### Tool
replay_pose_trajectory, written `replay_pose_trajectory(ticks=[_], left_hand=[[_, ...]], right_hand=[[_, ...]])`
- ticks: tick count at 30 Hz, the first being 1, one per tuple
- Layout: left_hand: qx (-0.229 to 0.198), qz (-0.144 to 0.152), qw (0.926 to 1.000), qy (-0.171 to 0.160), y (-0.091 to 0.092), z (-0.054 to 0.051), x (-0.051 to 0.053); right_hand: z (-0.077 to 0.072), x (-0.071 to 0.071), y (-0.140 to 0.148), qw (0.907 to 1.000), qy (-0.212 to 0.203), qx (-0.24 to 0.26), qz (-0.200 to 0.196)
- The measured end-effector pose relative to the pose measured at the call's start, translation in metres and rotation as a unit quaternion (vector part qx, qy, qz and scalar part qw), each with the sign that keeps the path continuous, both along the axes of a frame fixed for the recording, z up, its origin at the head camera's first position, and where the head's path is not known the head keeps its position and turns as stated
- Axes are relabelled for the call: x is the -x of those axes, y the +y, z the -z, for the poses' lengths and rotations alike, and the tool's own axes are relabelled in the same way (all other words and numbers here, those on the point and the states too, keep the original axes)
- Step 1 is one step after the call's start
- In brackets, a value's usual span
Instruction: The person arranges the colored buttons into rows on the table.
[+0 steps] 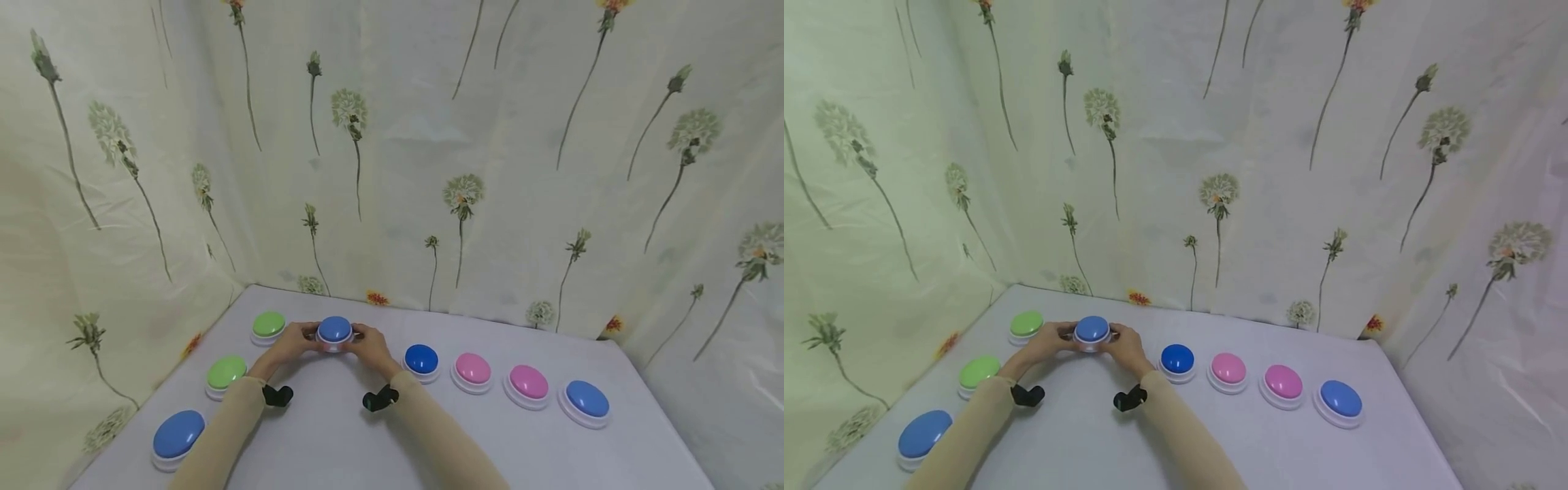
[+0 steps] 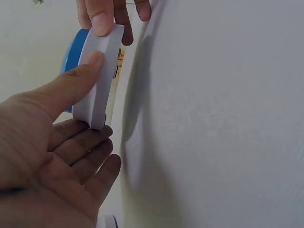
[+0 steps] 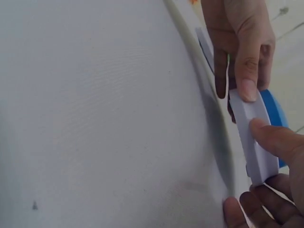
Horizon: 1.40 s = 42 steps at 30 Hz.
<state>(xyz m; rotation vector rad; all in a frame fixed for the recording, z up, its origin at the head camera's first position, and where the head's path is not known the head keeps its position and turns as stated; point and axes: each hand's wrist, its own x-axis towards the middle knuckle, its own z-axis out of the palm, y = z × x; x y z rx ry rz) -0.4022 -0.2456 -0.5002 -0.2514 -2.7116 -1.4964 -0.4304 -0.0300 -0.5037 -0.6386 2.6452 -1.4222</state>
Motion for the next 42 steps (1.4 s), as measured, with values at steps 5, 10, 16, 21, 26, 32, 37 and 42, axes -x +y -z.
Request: replay_pose_trajectory(ticks=[5, 10, 16, 21, 26, 32, 37, 42], left_hand=[[-0.008, 0.010, 0.9999, 0.003, 0.002, -0.005, -0.005], [-0.010, 0.003, 0.9999, 0.006, 0.006, -0.011, -0.012], [-0.008, -0.003, 0.9999, 0.013, 0.012, -0.022, -0.023], [-0.003, -0.008, 0.9999, 0.011, 0.021, -0.035, -0.042], [0.005, -0.006, 0.9998, 0.017, 0.035, -0.045, -0.060], [-0.001, 0.029, 0.9989, 0.037, 0.051, -0.051, -0.080], [0.003, 0.038, 0.9984, 0.041, 0.063, -0.052, -0.100], [0.020, 0.046, 0.9978, 0.043, 0.077, -0.049, -0.120]], right_hand=[[-0.003, -0.003, 0.005, 0.9999, 0.003, 0.012, -0.012], [-0.006, -0.010, 0.010, 0.9996, 0.012, 0.020, -0.015], [-0.018, -0.022, 0.018, 0.9988, 0.032, 0.030, -0.024], [-0.025, -0.037, 0.028, 0.9984, 0.026, 0.042, -0.029], [-0.028, -0.056, 0.042, 0.9981, 0.018, 0.056, -0.016], [-0.036, -0.091, 0.058, 0.9979, 0.021, 0.061, 0.000], [-0.040, -0.114, 0.073, 0.9979, 0.014, 0.062, -0.004], [-0.038, -0.132, 0.089, 0.9975, 0.009, 0.066, -0.023]])
